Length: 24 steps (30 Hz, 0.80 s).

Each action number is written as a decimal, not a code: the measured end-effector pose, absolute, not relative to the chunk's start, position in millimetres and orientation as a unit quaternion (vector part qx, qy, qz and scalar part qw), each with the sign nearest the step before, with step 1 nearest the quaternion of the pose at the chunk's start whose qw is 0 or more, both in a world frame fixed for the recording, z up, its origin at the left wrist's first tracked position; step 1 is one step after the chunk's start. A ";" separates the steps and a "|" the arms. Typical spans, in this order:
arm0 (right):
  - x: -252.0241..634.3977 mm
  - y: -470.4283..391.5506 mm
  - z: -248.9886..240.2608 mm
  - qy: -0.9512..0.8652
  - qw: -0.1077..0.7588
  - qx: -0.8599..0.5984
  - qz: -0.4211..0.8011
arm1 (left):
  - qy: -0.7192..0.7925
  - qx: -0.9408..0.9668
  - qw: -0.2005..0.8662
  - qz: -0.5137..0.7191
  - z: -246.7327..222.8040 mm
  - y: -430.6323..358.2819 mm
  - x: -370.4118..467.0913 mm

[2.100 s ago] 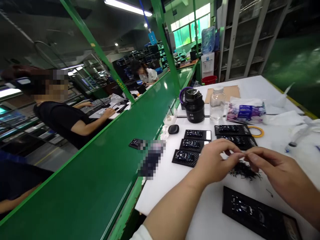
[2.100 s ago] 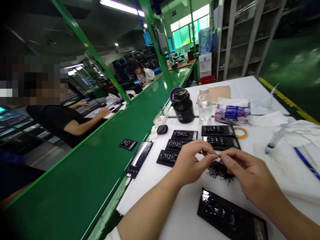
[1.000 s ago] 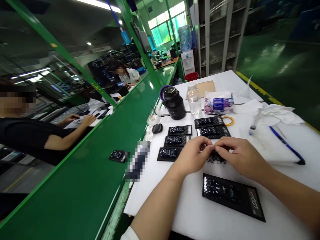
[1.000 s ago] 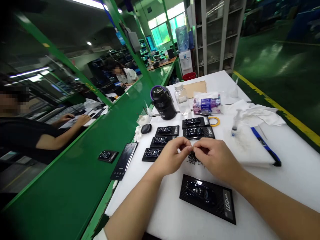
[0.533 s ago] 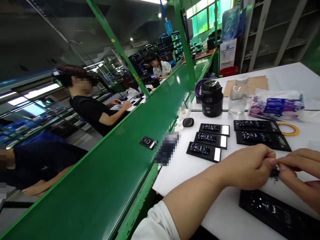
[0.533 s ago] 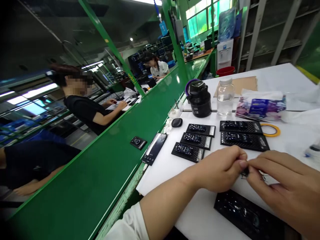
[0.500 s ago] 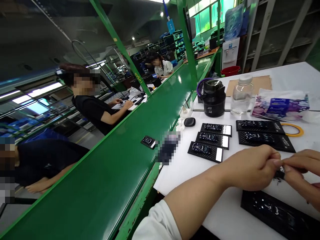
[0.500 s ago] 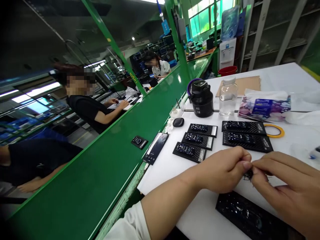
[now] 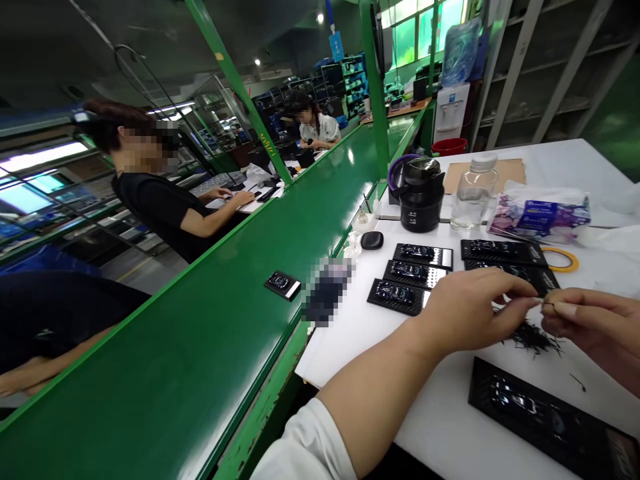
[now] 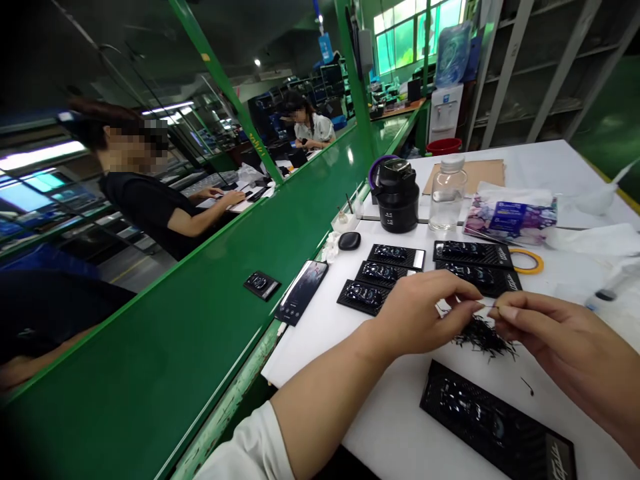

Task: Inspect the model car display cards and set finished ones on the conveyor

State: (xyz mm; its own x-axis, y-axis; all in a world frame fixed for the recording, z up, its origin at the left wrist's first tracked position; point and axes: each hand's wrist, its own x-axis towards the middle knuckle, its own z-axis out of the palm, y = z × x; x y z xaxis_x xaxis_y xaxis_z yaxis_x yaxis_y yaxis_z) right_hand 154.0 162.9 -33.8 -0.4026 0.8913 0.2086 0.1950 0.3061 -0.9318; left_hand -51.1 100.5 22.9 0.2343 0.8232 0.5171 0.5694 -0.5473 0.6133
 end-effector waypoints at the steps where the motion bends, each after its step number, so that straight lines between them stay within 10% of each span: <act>1: 152.0 158.0 -24.8 -0.672 0.376 -0.389 0.506 | 0.444 0.774 0.144 0.427 23.5 100.3 -51.9; 12: 133.8 143.1 11.3 -0.560 0.333 -0.340 0.678 | 0.439 0.802 0.064 0.400 27.1 105.8 -57.9; 24: 60.9 133.4 31.2 -0.917 0.131 -0.286 0.246 | 0.704 0.640 0.019 0.306 67.5 2.6 -164.3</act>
State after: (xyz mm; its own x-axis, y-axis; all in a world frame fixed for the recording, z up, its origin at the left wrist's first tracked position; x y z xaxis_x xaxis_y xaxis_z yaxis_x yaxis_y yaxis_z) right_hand 60.9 133.4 31.2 -0.8022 0.5888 0.0988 0.4605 0.7155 -0.5253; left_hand -164.3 2.6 67.5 -0.1791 0.9133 0.3657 0.8902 -0.0079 0.4556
